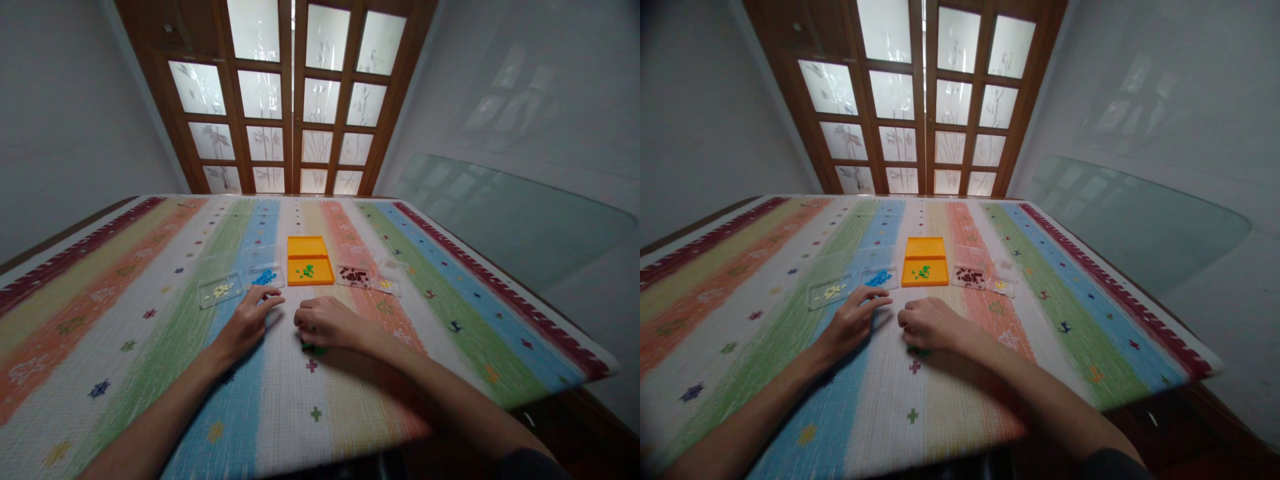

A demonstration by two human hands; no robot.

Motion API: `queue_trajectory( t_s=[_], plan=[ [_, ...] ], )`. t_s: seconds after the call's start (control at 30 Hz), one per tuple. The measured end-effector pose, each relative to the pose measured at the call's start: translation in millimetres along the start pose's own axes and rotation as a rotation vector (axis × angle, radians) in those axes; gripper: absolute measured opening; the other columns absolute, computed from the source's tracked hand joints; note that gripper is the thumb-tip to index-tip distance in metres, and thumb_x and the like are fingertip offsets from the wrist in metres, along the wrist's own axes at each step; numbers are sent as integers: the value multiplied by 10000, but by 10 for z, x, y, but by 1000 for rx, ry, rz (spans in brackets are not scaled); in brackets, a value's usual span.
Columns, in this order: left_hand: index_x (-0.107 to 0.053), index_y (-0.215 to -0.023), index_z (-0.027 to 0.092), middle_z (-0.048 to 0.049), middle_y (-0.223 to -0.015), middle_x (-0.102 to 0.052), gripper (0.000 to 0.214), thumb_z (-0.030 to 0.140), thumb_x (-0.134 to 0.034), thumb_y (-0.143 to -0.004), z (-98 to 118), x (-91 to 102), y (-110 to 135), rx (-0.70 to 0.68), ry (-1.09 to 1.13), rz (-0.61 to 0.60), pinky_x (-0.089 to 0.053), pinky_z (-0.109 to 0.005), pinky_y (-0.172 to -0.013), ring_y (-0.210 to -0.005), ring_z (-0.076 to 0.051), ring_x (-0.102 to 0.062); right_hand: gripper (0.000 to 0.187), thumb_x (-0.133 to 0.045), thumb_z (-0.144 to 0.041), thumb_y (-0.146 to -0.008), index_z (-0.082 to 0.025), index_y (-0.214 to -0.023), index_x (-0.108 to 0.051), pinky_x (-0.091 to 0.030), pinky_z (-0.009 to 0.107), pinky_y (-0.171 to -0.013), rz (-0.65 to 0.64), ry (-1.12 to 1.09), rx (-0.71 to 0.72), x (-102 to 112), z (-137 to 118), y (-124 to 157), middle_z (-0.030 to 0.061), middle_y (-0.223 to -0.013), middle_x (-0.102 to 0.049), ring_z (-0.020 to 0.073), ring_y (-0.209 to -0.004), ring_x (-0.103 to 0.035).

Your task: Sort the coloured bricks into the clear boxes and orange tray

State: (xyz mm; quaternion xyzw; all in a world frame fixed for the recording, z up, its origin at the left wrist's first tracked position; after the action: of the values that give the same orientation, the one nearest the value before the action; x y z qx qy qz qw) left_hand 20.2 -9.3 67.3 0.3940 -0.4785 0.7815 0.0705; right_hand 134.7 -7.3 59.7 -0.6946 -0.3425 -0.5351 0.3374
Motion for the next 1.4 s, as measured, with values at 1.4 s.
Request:
queue_trajectory(
  t_s=[1.4],
  plan=[
    [-642,-1055,189,-67,-962,-647,206,91,-498,-944,94,-27,-45,-45,-37,-19,-569,-360,-801,-901,-198,-632,225,-497,-228,-883,-184,-866,-718,-451,308,-698,525,20,-364,544,1417,1367,90,-858,-703,193,-731,-611]
  ],
)
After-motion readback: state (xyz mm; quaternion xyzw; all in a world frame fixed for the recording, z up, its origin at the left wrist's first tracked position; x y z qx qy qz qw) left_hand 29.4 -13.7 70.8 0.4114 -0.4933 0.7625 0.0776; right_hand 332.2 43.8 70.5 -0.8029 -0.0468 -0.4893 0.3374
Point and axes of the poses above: each hand's wrist, its own y-axis away from the middle knuckle, its own x-axis out of the back of the hand, z = x × y, the point moved 9 cm from there along -y, towards the middle knuckle
